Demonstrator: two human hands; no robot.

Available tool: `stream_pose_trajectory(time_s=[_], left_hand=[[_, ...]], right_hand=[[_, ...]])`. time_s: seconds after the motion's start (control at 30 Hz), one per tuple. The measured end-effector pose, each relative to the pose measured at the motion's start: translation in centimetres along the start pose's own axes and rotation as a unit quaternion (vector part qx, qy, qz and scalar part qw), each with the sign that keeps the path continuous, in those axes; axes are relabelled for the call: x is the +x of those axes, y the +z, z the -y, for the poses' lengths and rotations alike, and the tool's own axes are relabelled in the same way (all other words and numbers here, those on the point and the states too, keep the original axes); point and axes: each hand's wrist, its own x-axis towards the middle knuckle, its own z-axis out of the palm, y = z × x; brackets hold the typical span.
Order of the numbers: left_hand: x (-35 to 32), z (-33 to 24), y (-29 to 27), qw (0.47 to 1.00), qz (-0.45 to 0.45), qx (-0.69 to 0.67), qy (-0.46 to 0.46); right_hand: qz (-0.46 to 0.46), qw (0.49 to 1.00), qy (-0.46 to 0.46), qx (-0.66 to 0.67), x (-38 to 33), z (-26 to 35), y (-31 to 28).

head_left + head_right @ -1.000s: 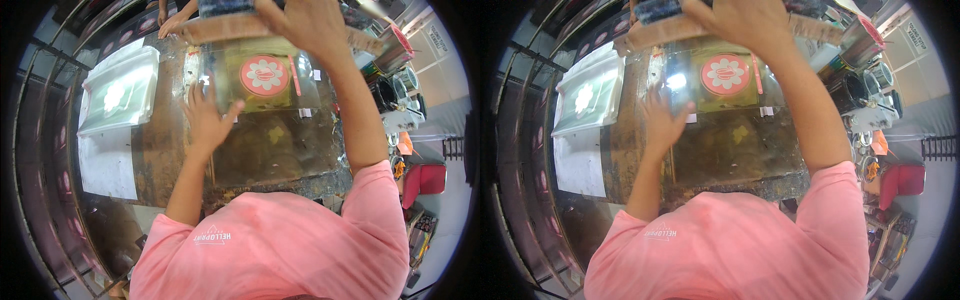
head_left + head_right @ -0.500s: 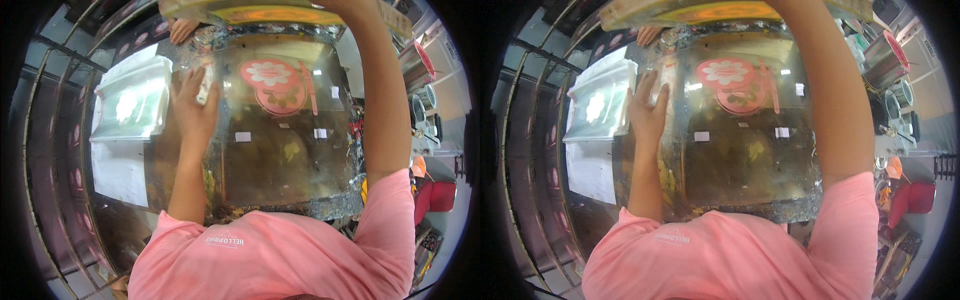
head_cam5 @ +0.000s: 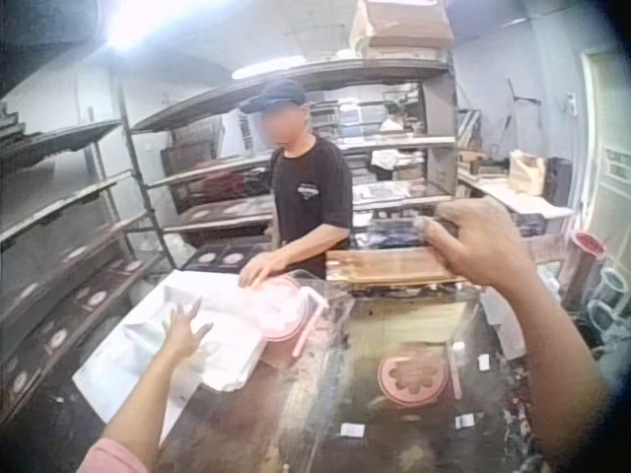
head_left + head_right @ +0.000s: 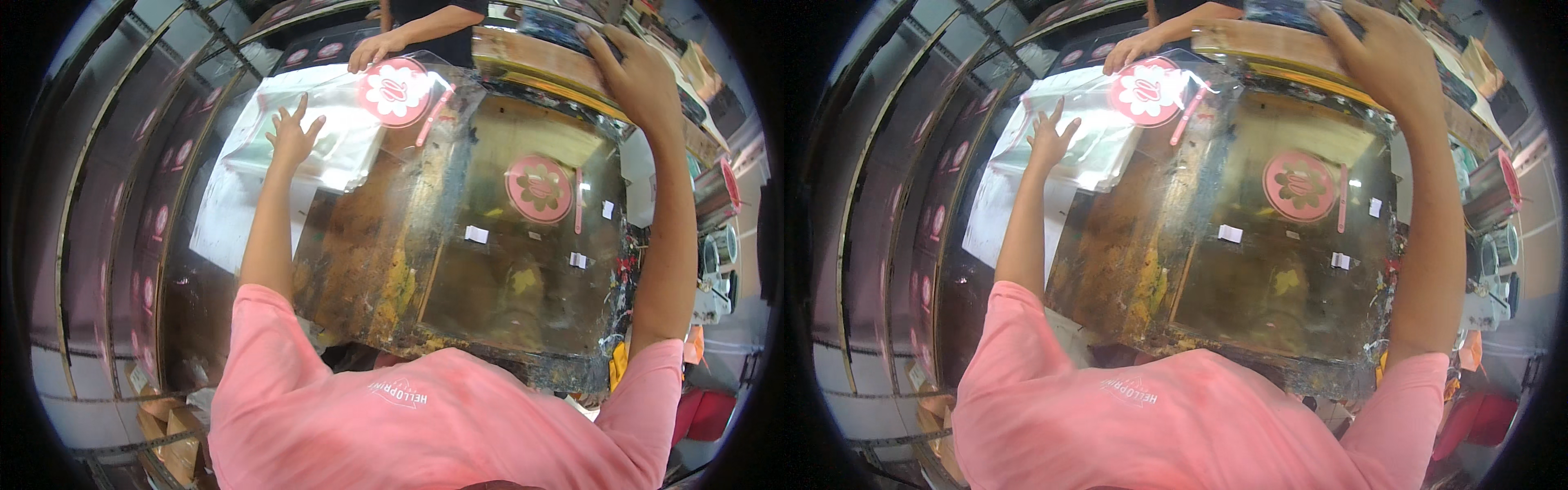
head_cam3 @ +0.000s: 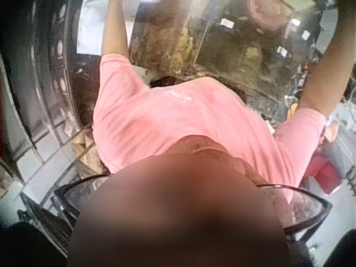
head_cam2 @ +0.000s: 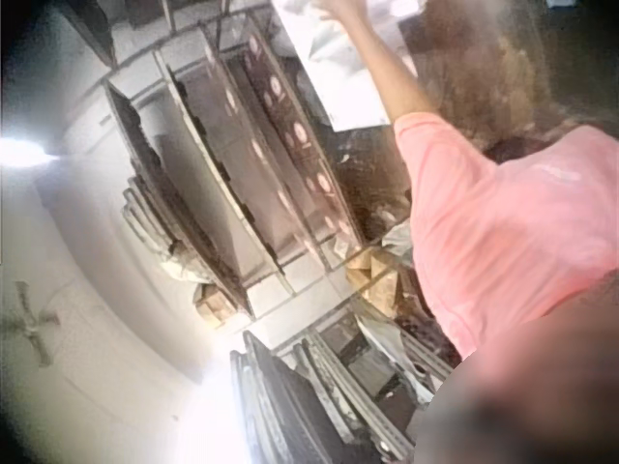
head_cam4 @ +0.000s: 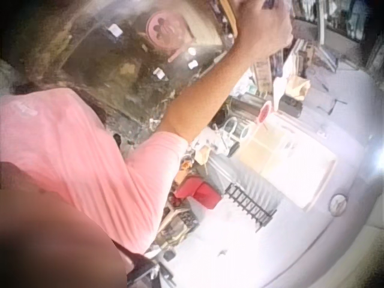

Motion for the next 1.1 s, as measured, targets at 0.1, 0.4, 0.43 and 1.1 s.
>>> stream_pose_trajectory(time_s=[0.1,0.4,0.43,1.1], left_hand=[[-5.0,0.4,-0.7,0.996,0.009,0.084,0.028],[-9.6,-1.9,-3.2,0.995,0.065,0.01,0.082],[-8.7,-2.2,-4.4,0.996,0.056,-0.026,0.069],[-24.4,-35.2,12.5,0.859,0.161,-0.157,0.459]], right_hand=[[0.013,0.996,0.082,0.011,-0.5,-0.1,0.7],[0.027,0.998,0.062,0.001,0.5,-3.3,1.8],[0.018,0.999,0.037,-0.008,0.6,-3.3,1.8],[-0.008,0.999,0.024,-0.022,-0.9,-0.5,-0.2]])
